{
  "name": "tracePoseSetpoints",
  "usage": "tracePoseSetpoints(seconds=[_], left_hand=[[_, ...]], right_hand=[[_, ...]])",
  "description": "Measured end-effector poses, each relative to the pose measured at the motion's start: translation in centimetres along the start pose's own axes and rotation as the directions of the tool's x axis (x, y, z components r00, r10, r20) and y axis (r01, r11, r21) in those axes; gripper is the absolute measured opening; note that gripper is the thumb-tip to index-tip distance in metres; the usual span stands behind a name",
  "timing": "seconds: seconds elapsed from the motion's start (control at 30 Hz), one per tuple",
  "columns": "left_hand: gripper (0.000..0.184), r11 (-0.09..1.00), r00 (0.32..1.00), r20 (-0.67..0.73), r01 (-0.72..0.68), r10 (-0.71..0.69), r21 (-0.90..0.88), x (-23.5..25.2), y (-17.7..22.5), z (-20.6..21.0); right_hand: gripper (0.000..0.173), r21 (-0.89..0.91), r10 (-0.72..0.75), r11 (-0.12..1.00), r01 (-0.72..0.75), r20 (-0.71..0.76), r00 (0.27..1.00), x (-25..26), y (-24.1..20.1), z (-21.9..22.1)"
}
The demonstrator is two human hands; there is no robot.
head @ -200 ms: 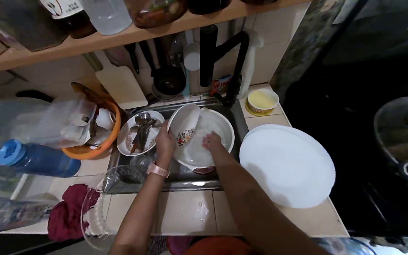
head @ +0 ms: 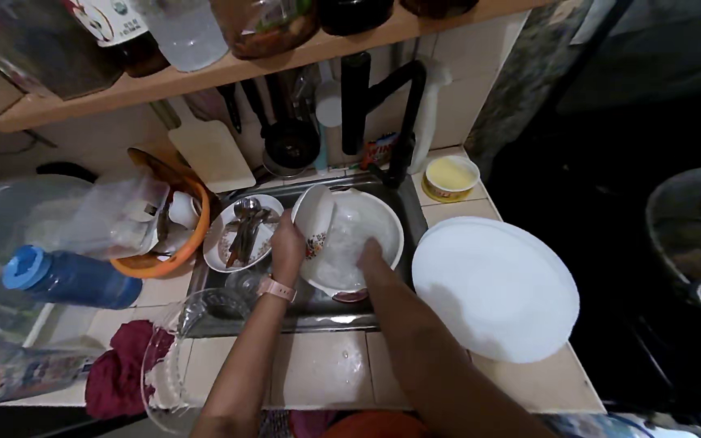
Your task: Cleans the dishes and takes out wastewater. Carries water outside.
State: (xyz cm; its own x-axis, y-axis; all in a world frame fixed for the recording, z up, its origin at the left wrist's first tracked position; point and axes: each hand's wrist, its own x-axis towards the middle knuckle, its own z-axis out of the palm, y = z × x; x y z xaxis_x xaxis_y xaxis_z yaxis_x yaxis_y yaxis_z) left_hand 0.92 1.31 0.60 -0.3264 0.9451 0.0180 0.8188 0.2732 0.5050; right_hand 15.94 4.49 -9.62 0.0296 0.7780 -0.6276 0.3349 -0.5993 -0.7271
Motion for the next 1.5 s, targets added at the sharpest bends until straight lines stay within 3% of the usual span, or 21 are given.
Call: tracePoseSetpoints(seconds=[0.07,0.13,0.17,0.2,0.3,0.37,0.43,0.47,0.6,0.7,0.8,0.9,1.0,1.13,1.3,1.5], left_hand=[[0.041,0.997,0.993,0.092,0.072,-0.074,0.024,0.6,0.3,-0.1],[0.040,0.993,0.980,0.165,0.116,-0.114,0.001,1.2,0.3,-0.1],[0.040,0.991,0.974,0.187,0.132,-0.127,-0.016,1.3,0.4,0.0],[0.040,0.989,0.970,0.203,0.142,-0.133,-0.029,1.3,0.5,0.1],[0.045,0.984,0.965,0.225,0.158,-0.137,-0.077,1.0,1.5,-0.5],[0.047,0.980,0.968,0.214,0.160,-0.132,-0.122,0.7,2.1,-1.5],[0.047,0.981,0.972,0.199,0.150,-0.123,-0.126,0.4,2.6,-2.7],[0.047,0.984,0.975,0.193,0.138,-0.115,-0.110,0.2,2.9,-3.3],[0.046,0.996,0.986,0.142,0.089,-0.089,0.006,-0.5,3.5,-4.4],[0.042,0.990,0.999,0.029,0.014,-0.018,0.143,-1.6,4.0,-4.9],[0.043,0.981,0.999,-0.015,-0.035,0.039,0.191,-2.6,4.7,-5.6],[0.043,0.999,1.000,0.007,0.009,-0.009,-0.053,-2.1,3.8,-5.5],[0.044,0.907,0.980,0.139,0.183,-0.140,-0.378,-2.9,3.9,-3.6],[0.049,0.791,0.941,0.310,0.289,-0.133,-0.539,-6.0,6.4,1.4],[0.046,0.880,0.886,0.464,0.206,0.018,-0.428,-9.0,9.2,7.8],[0.049,0.982,0.795,0.599,0.020,0.097,-0.186,-11.3,12.1,11.0]], right_hand=[[0.033,0.418,-0.126,0.905,0.082,0.079,0.989,0.4,-1.2,0.5],[0.035,0.724,-0.237,0.684,0.087,0.107,0.966,-0.1,-3.2,1.9],[0.040,0.793,-0.285,0.598,0.112,0.080,0.955,-0.9,-4.1,2.8],[0.045,0.785,-0.367,0.591,0.189,0.053,0.929,-1.8,-4.8,3.6],[0.059,0.574,-0.628,0.674,0.465,0.114,0.770,-3.8,-6.0,5.3],[0.056,0.257,-0.688,0.719,0.645,0.137,0.713,-3.2,-5.9,6.0],[0.057,-0.142,-0.691,0.697,0.703,0.128,0.711,-2.4,-5.2,5.6],[0.060,-0.252,-0.676,0.688,0.680,0.116,0.727,-2.0,-4.8,5.2],[0.076,-0.426,-0.550,0.730,0.535,0.100,0.829,-1.5,-3.5,2.8],[0.075,-0.502,-0.354,0.784,0.365,0.123,0.927,-2.2,-3.7,0.8],[0.071,-0.362,-0.358,0.863,0.353,0.055,0.932,-3.0,-4.6,-0.9],[0.073,-0.194,-0.435,0.881,0.430,0.018,0.900,-4.3,-6.1,-3.8],[0.063,-0.272,-0.499,0.836,0.477,-0.014,0.867,-5.1,-6.4,-7.4],[0.049,-0.429,-0.452,0.817,0.386,-0.059,0.890,-6.7,-4.0,-13.3],[0.048,-0.501,-0.377,0.830,0.245,-0.180,0.909,-7.8,2.0,-19.2],[0.048,-0.529,-0.298,0.841,0.112,-0.281,0.912,-8.1,7.2,-23.0]])
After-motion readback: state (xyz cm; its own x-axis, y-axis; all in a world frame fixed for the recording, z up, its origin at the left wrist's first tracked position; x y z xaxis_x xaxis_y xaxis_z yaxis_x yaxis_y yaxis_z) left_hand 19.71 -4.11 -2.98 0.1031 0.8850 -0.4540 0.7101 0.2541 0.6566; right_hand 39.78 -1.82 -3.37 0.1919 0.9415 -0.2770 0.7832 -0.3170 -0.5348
